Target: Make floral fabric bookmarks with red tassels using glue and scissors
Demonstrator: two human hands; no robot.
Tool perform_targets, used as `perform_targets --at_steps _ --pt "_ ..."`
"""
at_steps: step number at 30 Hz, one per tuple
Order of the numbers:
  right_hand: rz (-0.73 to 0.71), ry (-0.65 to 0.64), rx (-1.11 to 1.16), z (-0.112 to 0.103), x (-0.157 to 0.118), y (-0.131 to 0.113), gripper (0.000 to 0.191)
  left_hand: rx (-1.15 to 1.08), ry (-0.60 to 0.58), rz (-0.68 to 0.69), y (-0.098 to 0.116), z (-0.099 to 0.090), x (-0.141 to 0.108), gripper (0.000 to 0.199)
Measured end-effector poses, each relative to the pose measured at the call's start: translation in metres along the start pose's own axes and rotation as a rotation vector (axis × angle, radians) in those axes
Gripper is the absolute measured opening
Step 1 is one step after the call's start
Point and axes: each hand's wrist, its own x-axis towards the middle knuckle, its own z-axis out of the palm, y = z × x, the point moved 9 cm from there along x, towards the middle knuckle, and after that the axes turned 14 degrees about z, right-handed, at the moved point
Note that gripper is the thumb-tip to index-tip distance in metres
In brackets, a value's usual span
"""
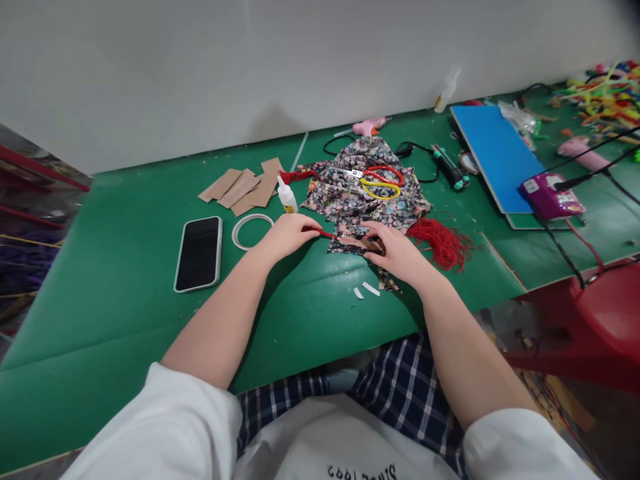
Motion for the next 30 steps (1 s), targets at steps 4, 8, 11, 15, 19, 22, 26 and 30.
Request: perform_targets --at_steps 4,8,11,15,19,22,26,30 --pt "-0.007 0.003 -0.025 0.001 -0.001 0.001 0.056 0.005 -0.007 -0.003 0.001 -0.001 0.0 0.023" --pt "-0.028 0.005 -0.003 0.0 -0.001 -0.001 0.058 0.004 -0.001 -0.001 0.003 -0.003 -0.001 0.024" --pt "-0.039 0.036 0.013 -0.007 -0.002 -0.006 0.056 0.022 0.015 0.01 0.005 -0.006 -0.001 0.024" --pt "-0.039 0.08 0.016 -0.014 -0.002 -0.008 0.054 0.036 0.014 0.021 0.006 -0.009 -0.002 0.025" --pt "-0.045 0.062 0.013 -0.009 -0.001 -0.004 0.056 0.045 0.002 0.017 0.004 -0.008 -0.002 0.025" --pt "-0.052 0.038 0.011 -0.005 -0.001 -0.002 0.057 0.053 -0.02 0.015 0.003 -0.006 -0.002 0.025" --pt "-0.042 0.028 0.026 -0.004 -0.001 -0.001 0.057 0.058 -0.026 0.013 0.006 -0.008 -0.003 0.025" --pt "-0.044 0.023 0.024 -0.003 0.0 -0.002 0.057 0.06 -0.029 0.002 0.007 -0.01 -0.004 0.026"
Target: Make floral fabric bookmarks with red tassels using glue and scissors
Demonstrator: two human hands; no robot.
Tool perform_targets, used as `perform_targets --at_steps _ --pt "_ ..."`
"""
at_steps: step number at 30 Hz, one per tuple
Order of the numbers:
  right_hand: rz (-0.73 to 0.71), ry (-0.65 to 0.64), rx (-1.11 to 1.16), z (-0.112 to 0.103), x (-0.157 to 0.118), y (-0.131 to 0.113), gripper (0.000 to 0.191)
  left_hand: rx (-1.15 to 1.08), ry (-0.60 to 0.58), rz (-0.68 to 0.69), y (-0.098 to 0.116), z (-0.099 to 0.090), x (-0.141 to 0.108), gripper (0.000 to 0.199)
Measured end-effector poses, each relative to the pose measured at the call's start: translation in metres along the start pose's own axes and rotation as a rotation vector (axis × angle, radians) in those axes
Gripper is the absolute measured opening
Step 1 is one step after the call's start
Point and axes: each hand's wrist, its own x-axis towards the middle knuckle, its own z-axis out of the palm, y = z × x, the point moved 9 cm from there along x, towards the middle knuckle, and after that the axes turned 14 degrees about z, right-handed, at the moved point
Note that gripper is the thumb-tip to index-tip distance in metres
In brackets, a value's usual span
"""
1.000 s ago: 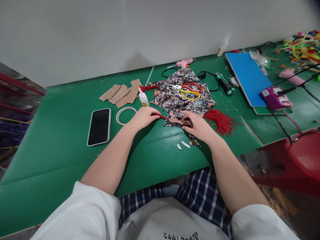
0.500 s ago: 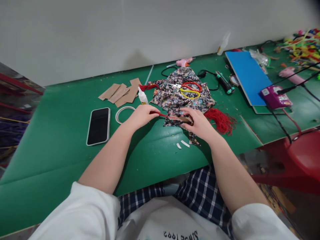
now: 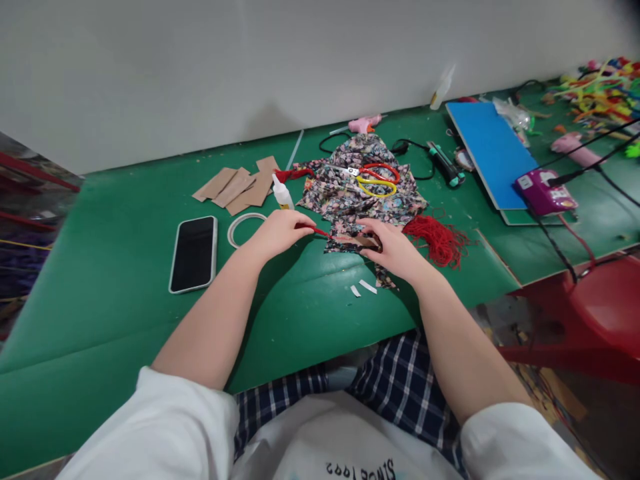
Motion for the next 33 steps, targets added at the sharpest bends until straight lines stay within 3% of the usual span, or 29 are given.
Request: perform_targets --at_steps 7,10,14,16,19,23,33 --pt "0.03 -0.015 -0.069 0.004 0.001 0.005 0.057 0.056 -0.088 0.014 -0.005 0.012 0.002 0.025" --pt "0.021 -0.02 -0.068 0.004 0.0 0.005 0.059 0.156 -0.116 0.042 0.004 0.007 0.0 0.028" --pt "0.032 -0.032 -0.052 0.003 -0.001 0.006 0.058 0.374 0.001 0.14 0.051 -0.009 -0.008 0.04" --pt "0.024 -0.03 -0.033 0.003 -0.001 0.006 0.056 0.349 -0.005 0.239 0.082 0.004 -0.014 0.037" --pt "0.019 -0.024 -0.023 0.002 -0.002 0.006 0.055 0.315 -0.06 0.411 0.116 0.04 -0.026 0.032" --pt "0.022 -0.02 -0.029 0.002 -0.002 0.007 0.054 0.382 -0.03 0.388 0.116 0.066 -0.037 0.039" --pt "0.029 -0.025 -0.03 0.002 -0.002 0.007 0.054 0.44 -0.001 0.359 0.113 0.065 -0.041 0.044"
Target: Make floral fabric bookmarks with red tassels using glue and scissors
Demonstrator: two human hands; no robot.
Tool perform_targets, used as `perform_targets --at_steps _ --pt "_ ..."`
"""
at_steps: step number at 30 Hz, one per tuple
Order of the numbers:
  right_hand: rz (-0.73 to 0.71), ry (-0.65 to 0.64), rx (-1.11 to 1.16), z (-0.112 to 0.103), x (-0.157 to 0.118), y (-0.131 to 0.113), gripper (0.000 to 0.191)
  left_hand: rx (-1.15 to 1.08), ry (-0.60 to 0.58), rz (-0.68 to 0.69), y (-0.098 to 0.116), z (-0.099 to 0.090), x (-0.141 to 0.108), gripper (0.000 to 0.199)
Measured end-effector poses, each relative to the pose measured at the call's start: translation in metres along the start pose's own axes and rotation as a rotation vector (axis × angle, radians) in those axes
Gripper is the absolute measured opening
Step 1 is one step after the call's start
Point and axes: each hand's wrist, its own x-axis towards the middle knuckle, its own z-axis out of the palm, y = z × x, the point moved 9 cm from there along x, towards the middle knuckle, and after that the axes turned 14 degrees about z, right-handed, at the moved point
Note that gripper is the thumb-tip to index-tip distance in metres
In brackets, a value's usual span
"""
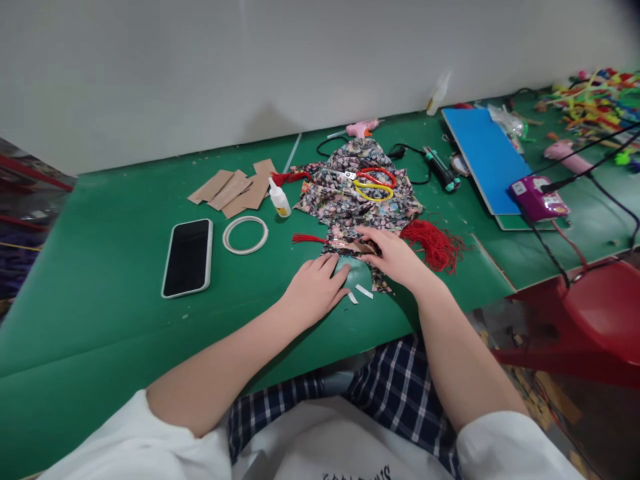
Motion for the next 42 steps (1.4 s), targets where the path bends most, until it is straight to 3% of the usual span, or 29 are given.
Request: perform_targets --at_steps 5,9,13,16,19,21,28,42 --pt "0.0 0.0 0.005 0.0 0.0 0.001 0.054 -0.015 -0.003 -0.019 -0.005 -0.003 0.0 0.039" --pt "0.002 -0.006 0.014 0.003 0.002 0.001 0.055 -0.033 0.082 -0.041 -0.008 -0.015 0.011 0.035" --pt "-0.021 -0.005 0.024 0.001 0.002 -0.002 0.053 -0.07 0.079 -0.001 -0.006 -0.005 0.031 0.062" --pt "-0.046 0.06 0.042 -0.019 -0.005 -0.004 0.045 -0.089 -0.009 -0.004 -0.01 0.014 0.042 0.08" --pt "0.029 0.273 0.067 -0.055 -0.016 0.004 0.03 -0.099 -0.019 0.026 -0.011 0.019 0.048 0.083" --pt "0.078 0.335 0.052 -0.063 -0.023 0.011 0.022 -0.105 -0.006 0.045 -0.009 0.019 0.05 0.082" --pt "0.059 0.174 -0.198 -0.019 -0.023 0.018 0.015 -0.122 0.009 0.07 -0.005 0.022 0.052 0.077" --pt "0.112 0.125 -0.245 -0.02 -0.024 0.023 0.007 -0.043 0.065 0.124 -0.004 0.013 0.049 0.068"
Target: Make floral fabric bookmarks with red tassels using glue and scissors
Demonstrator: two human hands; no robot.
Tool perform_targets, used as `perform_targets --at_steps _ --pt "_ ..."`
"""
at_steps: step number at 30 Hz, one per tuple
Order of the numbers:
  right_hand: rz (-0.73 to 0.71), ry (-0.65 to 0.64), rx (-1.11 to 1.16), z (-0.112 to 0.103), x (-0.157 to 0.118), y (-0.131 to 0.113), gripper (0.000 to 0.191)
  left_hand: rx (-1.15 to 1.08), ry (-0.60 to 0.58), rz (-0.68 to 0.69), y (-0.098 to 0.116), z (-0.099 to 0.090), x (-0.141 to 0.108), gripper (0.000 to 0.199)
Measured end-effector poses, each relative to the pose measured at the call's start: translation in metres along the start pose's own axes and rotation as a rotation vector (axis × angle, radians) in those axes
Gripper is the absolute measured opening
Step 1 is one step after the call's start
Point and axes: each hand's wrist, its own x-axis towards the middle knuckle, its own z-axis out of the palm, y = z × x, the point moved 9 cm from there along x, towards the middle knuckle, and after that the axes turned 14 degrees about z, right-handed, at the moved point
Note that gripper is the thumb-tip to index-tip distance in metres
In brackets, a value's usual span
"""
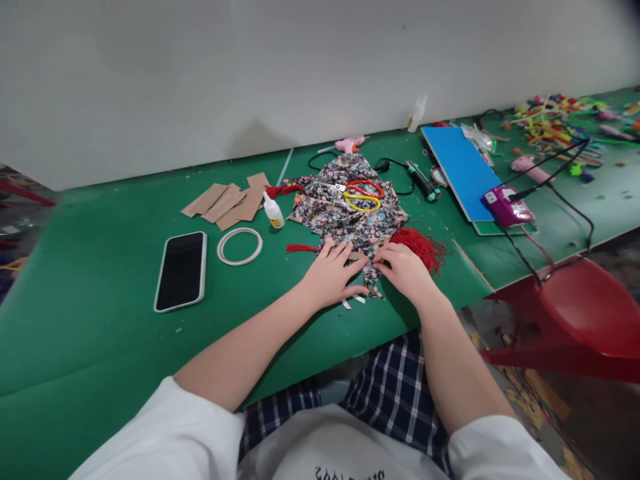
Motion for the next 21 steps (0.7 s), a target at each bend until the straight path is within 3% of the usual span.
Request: perform_targets --at_steps 14,18,21 --pt "0.016 -0.018 -0.043 0.001 0.0 0.002 0.009 0.013 0.052 -0.017 -0.003 -0.001 0.002 0.065" --pt "-0.042 0.147 0.054 -0.026 -0.002 -0.012 0.017 0.011 0.084 -0.01 -0.003 -0.002 0.003 0.065" --pt "-0.146 0.234 0.161 -0.05 0.001 -0.046 0.019 0.004 0.084 -0.003 -0.002 0.0 0.005 0.066"
